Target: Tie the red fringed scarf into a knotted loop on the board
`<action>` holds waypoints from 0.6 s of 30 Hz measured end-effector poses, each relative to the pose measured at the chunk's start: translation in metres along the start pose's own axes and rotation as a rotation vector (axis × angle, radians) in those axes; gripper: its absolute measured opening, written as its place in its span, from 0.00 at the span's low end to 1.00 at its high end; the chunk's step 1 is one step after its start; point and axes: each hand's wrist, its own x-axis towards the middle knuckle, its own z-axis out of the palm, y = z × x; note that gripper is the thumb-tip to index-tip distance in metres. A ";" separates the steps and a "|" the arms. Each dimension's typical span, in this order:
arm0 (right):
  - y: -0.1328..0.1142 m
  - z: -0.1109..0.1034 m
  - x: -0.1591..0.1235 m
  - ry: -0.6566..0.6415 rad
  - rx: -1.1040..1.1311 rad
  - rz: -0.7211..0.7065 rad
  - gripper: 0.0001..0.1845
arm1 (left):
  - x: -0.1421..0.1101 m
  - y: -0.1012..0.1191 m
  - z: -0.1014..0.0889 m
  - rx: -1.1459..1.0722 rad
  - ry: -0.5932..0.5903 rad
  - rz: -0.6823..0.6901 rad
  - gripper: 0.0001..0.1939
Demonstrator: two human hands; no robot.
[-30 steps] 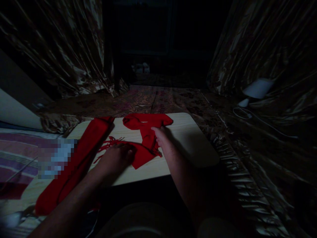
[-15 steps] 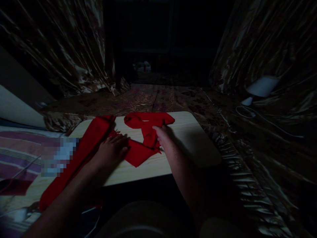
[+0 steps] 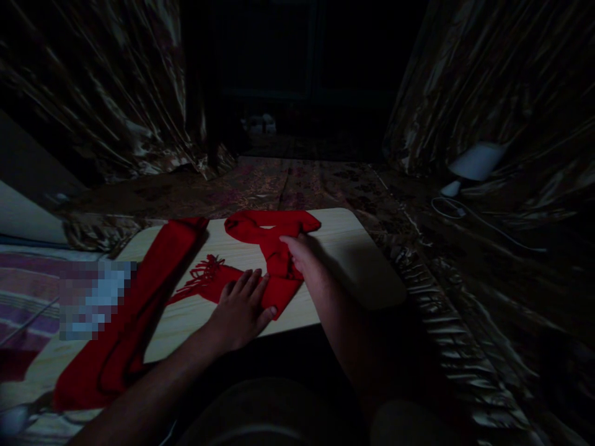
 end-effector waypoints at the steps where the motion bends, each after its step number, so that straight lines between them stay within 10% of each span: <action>1: -0.001 -0.003 -0.002 0.001 -0.026 0.011 0.16 | 0.001 0.000 -0.001 -0.005 0.005 -0.002 0.40; 13: -0.004 -0.044 -0.026 0.034 -0.499 -0.136 0.17 | -0.005 -0.008 0.001 -0.199 0.179 0.099 0.33; 18: -0.002 -0.051 -0.049 -0.335 -0.366 0.007 0.18 | -0.002 -0.012 0.011 -0.265 0.169 0.130 0.34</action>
